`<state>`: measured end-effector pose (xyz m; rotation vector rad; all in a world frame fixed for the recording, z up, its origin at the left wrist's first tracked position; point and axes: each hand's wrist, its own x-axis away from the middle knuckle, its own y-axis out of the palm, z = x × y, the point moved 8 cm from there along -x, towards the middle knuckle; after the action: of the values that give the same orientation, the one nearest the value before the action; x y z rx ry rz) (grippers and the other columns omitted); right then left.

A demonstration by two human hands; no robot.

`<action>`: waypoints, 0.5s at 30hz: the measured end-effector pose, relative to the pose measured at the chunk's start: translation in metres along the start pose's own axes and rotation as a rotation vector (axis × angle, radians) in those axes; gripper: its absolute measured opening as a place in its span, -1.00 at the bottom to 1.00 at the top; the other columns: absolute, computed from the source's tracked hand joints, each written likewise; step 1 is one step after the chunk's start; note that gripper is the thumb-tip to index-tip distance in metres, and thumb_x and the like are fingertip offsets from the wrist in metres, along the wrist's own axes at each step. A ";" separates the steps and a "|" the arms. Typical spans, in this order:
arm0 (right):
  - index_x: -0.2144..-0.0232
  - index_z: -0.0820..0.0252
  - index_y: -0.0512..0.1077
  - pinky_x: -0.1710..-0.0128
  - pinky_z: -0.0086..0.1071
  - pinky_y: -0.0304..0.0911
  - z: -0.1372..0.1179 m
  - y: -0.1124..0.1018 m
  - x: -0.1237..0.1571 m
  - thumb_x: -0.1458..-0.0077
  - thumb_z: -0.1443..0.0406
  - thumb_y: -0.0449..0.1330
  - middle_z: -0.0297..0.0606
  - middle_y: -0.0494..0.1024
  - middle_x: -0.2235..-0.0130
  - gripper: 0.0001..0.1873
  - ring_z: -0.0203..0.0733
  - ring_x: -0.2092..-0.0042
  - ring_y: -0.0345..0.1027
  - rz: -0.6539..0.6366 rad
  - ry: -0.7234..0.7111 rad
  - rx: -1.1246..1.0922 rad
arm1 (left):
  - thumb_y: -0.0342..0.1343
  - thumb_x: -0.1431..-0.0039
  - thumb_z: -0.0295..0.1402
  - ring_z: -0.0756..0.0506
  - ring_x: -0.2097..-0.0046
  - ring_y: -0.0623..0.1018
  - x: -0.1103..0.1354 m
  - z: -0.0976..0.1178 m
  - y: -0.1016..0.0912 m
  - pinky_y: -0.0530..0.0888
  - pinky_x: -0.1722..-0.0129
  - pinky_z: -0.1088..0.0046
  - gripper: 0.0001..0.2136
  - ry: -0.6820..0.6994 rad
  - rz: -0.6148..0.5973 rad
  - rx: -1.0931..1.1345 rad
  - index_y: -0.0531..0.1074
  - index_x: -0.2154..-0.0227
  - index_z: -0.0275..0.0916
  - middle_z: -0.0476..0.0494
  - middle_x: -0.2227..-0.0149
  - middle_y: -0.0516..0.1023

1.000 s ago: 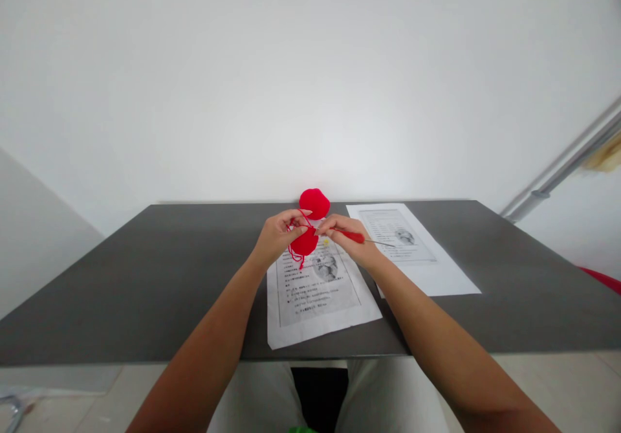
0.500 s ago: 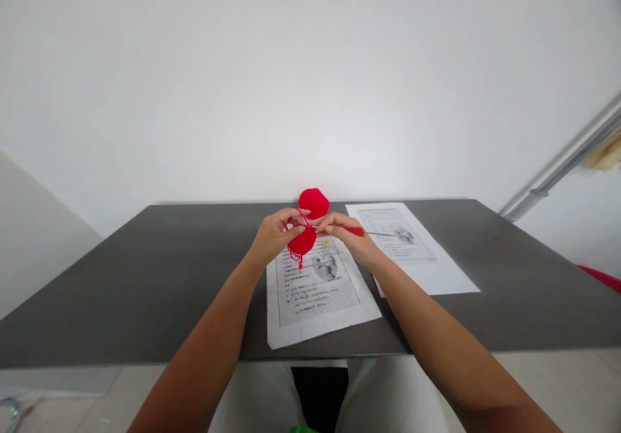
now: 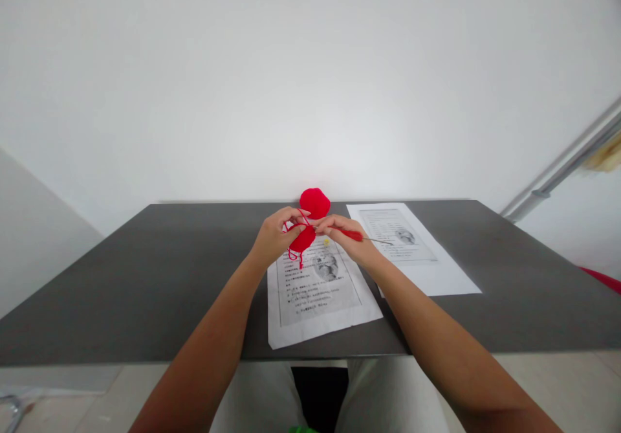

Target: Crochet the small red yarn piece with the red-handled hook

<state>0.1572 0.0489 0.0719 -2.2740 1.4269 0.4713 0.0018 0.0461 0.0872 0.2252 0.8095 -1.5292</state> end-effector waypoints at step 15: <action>0.30 0.07 0.54 -0.07 -0.15 0.27 -0.006 0.008 0.002 -0.23 0.29 0.09 -0.23 0.62 0.15 -0.80 -0.08 0.02 0.48 -0.108 -0.081 0.201 | 0.09 -0.06 -0.52 -0.13 0.22 0.53 0.004 0.011 0.002 0.43 0.13 0.33 -0.88 0.104 -0.012 -0.167 0.49 0.43 -0.18 -0.13 0.30 0.57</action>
<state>0.1515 0.0407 0.0750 -2.1338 1.2455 0.3648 0.0066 0.0362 0.0926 0.1776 1.0173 -1.4610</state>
